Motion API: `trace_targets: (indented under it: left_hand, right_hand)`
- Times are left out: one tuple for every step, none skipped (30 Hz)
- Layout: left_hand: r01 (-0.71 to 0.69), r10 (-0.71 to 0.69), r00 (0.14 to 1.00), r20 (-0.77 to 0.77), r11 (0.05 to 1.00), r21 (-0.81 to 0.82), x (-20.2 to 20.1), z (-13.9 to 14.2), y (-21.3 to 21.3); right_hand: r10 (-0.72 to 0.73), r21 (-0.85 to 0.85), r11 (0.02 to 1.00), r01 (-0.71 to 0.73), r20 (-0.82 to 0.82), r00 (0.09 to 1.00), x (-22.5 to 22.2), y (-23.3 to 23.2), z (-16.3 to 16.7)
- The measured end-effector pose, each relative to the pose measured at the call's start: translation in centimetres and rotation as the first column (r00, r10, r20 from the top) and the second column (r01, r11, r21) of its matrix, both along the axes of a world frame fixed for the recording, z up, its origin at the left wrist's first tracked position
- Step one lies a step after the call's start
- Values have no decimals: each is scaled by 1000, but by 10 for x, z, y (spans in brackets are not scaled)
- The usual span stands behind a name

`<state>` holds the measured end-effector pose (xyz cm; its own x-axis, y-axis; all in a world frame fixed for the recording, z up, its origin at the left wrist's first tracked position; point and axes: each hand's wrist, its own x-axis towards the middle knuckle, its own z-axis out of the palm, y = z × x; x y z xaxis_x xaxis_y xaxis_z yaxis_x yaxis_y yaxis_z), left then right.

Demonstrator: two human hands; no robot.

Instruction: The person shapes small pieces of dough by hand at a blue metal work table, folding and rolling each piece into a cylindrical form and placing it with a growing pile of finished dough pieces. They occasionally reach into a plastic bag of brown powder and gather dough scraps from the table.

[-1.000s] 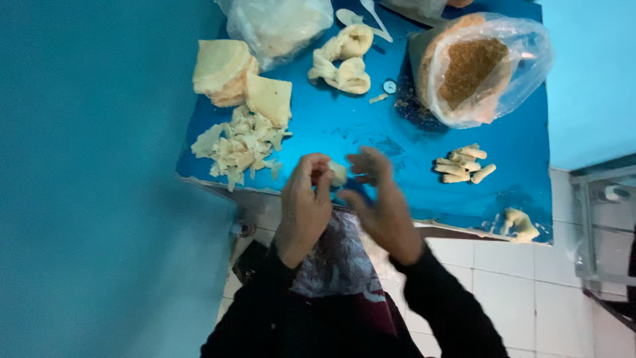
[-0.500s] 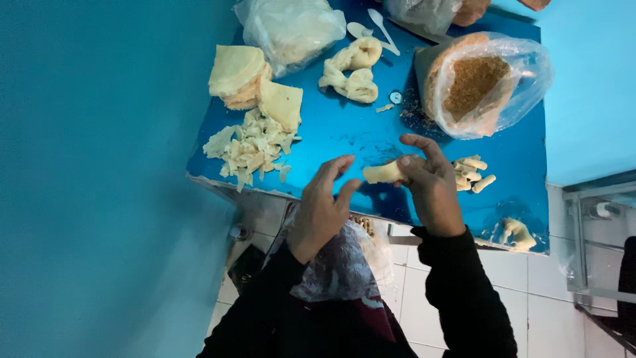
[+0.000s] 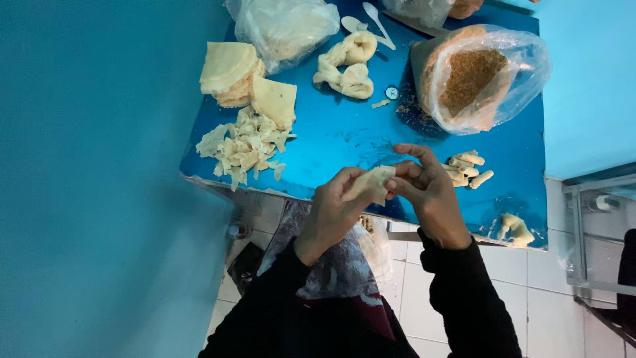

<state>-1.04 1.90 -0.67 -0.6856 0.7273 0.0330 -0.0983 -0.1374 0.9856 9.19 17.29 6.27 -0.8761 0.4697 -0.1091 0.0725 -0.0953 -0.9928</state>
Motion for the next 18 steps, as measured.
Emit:
trace_targets:
  left_hand:
    - [-16,13,994,-110,1000,-20,1,0,-1]
    - [-34,25,975,-220,999,-37,2,0,-2]
    - [-16,15,995,-98,1000,-8,2,0,-2]
    - [-2,1,1000,24,1000,23,3,0,-2]
    - [9,-17,989,146,998,56,3,-1,-2]
    - [26,-31,994,104,999,44,3,-1,-3]
    - [41,-43,997,62,999,32,4,-2,-4]
    - [52,-53,998,20,998,20,4,-2,-4]
    - [44,-44,999,9,999,22,5,-2,-5]
    - [37,-37,999,-3,999,25,6,-1,-5]
    - [30,-29,999,-16,999,29,6,1,-5]
    - [58,-58,998,-27,998,5,6,3,-6]
    - [87,-87,995,-37,996,-19,6,5,-7]
    - [116,-118,992,-49,992,-42,6,9,-8]
    - [121,-122,991,-63,993,-19,5,12,-9]
    - [124,-124,989,-77,992,4,4,16,-10]
    - [128,-125,988,-89,991,27,4,20,-11]
    - [102,-102,988,-115,995,-2,4,23,-12]
  right_hand:
    - [-8,5,1000,8,6,1000,1,1,-1]
    - [-8,9,1000,8,-1,1000,2,2,-1]
    - [-8,13,1000,8,-8,1000,3,3,-1]
    - [-8,16,1000,8,-15,1000,5,4,0]
    - [4,28,1000,-4,1,1000,6,5,1]
    - [12,39,999,-13,18,1000,8,6,2]
    - [23,50,998,-25,35,999,9,6,4]
    - [38,74,996,-42,60,997,11,7,7]
    - [53,98,993,-61,86,995,12,8,10]
    - [66,121,989,-80,112,992,13,8,12]
    - [92,109,989,-102,92,992,14,8,14]
    - [116,97,988,-123,72,991,14,8,16]
    - [139,85,986,-143,52,989,15,7,17]
    - [137,93,985,-145,91,986,15,7,17]
    - [135,101,984,-148,129,982,16,8,17]
    - [133,109,982,-153,167,977,16,8,17]
    - [137,81,985,-152,166,976,17,8,15]
    - [142,52,987,-152,165,976,17,9,15]
